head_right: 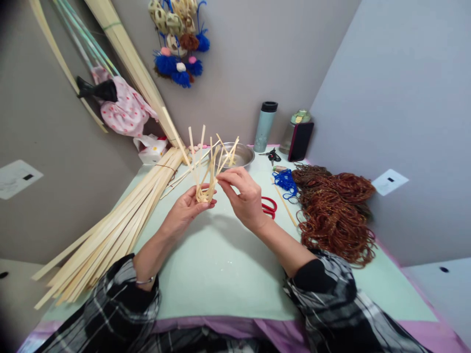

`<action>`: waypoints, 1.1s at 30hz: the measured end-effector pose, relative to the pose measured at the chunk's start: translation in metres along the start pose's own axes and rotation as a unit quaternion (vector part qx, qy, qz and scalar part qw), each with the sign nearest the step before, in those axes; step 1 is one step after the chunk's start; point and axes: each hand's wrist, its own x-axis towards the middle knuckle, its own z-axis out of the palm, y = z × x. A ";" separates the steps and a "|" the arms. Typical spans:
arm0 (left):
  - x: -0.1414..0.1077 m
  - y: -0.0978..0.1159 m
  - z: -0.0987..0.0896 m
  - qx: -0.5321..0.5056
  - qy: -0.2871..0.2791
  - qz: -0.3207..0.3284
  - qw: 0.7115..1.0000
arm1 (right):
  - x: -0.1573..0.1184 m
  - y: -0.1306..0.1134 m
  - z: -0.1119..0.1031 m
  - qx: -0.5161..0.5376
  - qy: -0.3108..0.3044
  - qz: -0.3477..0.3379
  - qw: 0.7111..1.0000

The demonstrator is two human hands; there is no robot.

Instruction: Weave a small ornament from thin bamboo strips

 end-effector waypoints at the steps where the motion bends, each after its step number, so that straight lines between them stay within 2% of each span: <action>1: 0.001 -0.001 0.000 0.000 0.003 0.006 1.000 | 0.000 -0.002 0.001 0.038 -0.008 0.036 0.999; 5: 0.002 -0.005 -0.001 0.004 0.009 0.016 1.000 | -0.001 -0.003 0.007 0.182 -0.041 0.180 0.966; 8: 0.002 -0.005 0.001 0.001 0.006 0.009 1.000 | -0.003 -0.001 0.008 0.237 -0.045 0.215 0.946; 15: 0.001 -0.005 0.003 -0.002 0.027 0.037 0.999 | -0.005 -0.003 0.004 0.211 -0.021 0.170 0.962; 23: 0.005 -0.013 -0.002 -0.001 0.044 0.036 0.998 | -0.006 -0.003 0.009 0.255 -0.056 0.219 0.940; 27: 0.005 -0.015 -0.003 0.002 0.033 0.042 0.999 | -0.008 0.003 0.009 0.255 -0.043 0.195 0.946; 33: 0.006 -0.019 -0.004 0.004 0.032 0.049 0.998 | -0.010 0.002 0.005 0.207 -0.084 0.136 0.965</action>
